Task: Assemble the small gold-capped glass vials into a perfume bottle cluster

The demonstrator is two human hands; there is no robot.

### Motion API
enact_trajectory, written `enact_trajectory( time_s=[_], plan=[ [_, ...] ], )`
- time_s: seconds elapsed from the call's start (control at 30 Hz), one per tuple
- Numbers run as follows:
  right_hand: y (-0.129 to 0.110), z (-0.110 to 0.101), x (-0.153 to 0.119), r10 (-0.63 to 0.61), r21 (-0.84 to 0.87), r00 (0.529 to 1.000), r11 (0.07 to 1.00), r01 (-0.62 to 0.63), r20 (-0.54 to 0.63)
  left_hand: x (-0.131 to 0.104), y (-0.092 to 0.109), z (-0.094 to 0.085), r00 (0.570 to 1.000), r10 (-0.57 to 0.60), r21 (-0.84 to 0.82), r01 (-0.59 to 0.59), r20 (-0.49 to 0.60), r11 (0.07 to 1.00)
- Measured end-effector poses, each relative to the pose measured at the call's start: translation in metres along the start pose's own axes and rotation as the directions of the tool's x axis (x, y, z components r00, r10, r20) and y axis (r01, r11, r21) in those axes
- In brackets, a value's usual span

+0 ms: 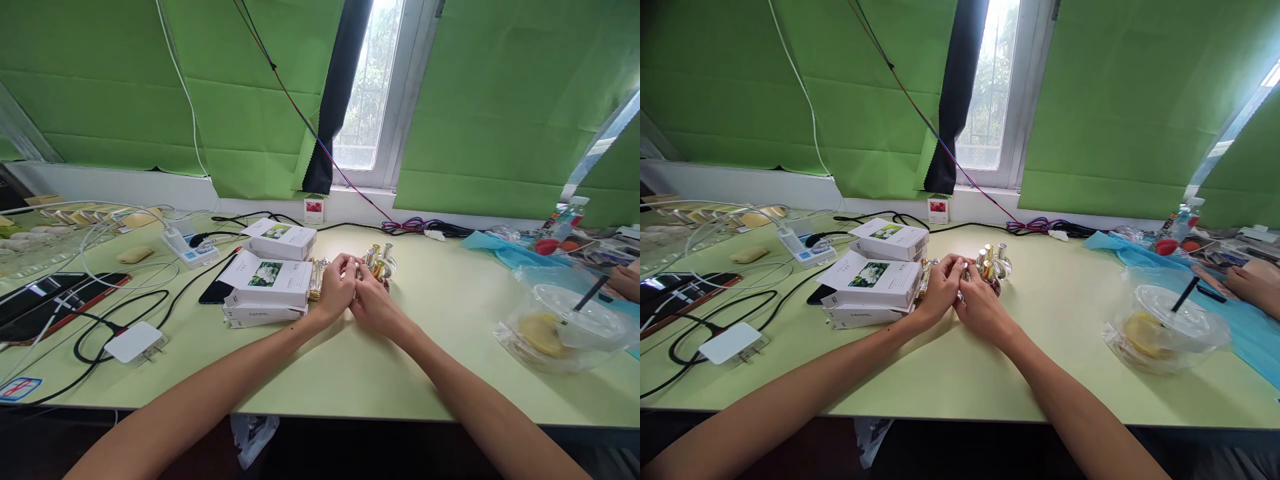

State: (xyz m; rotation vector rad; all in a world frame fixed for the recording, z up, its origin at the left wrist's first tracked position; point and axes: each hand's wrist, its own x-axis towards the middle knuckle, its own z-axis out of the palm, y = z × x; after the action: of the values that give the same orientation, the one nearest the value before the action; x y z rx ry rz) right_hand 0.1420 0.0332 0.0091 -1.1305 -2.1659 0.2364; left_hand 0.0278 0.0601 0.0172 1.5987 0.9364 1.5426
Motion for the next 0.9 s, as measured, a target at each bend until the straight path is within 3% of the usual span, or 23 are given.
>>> enact_trajectory(
  time_s=[0.27,0.7,0.9],
  plan=[
    [0.0005,0.0,-0.0001,-0.017,-0.006,1.0,1.0,0.016,-0.022,-0.0057,-0.0094,0.0008,0.996,0.004,-0.043,-0.008,-0.091,0.999],
    [0.0019,0.0019,0.0004,-0.016,-0.005,0.999,1.0,0.016,-0.034,0.0002,-0.0044,-0.0011,0.999,-0.037,-0.16,0.032,-0.033,0.987],
    [0.0009,0.0014,0.0008,0.023,0.002,1.0,1.0,-0.023,-0.006,0.0015,-0.0047,-0.0021,0.999,-0.031,-0.135,0.028,-0.02,0.99]
  ],
)
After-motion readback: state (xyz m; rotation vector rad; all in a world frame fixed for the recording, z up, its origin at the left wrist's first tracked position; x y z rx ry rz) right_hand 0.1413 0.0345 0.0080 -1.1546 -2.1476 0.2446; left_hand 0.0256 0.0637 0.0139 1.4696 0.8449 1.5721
